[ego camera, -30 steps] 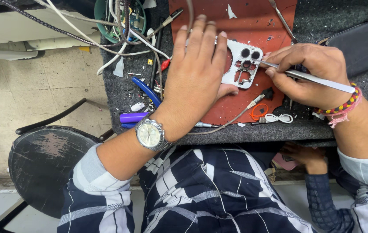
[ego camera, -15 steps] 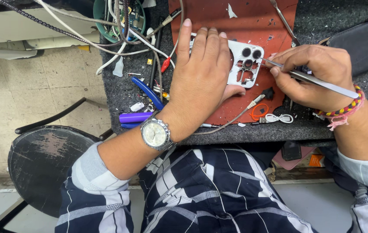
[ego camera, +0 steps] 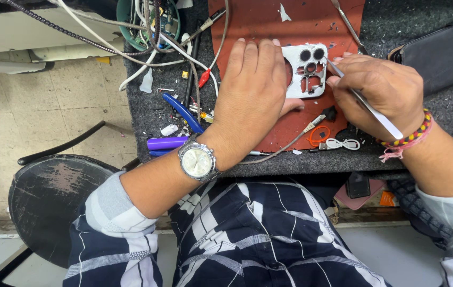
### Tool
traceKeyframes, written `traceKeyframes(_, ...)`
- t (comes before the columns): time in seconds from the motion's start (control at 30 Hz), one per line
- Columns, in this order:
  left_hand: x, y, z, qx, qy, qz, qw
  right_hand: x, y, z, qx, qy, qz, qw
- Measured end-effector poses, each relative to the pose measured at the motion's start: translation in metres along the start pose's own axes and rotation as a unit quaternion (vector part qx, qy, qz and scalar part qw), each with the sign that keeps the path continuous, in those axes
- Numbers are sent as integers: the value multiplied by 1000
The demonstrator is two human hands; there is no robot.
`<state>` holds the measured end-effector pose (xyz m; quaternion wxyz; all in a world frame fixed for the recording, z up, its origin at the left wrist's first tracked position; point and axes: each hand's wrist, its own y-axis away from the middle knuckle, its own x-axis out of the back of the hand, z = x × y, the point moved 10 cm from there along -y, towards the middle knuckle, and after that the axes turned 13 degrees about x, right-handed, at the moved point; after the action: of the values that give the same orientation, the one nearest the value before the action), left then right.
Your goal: The person uses tweezers to remove small components and adhesive residue from a metallic smartphone frame. They scrape and lift pieces from the camera module area and other cutouts, then flip the frame to continue cleaning the opposite side.
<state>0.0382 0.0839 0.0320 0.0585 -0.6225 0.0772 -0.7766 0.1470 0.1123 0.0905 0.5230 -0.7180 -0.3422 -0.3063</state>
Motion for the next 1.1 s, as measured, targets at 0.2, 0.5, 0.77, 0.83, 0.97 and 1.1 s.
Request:
traceKeyframes(0.2, -2, 0, 2, -14, -7, 13, 1000, -5, 3, -2, 38, 48, 1, 998)
traceKeyframes(0.5, 4, -6, -1, -13, -6, 11, 1000, -5, 10, 2, 38, 53, 1, 998)
traceKeyframes(0.77, 8, -12, 2, -34, 28, 52, 998, -4, 15, 12, 25, 29, 27, 999)
traceKeyframes(0.83, 8, -12, 1, -36, 36, 59, 997, -5, 17, 15, 21, 18, 29, 999)
traceKeyframes(0.97, 6, -12, 1, -36, 43, 53, 997, -4, 23, 20, -13, 28, 6, 999)
traceKeyframes(1.1, 8, -13, 1, -39, 45, 60, 996, -5, 27, 20, -46, 52, 0, 998)
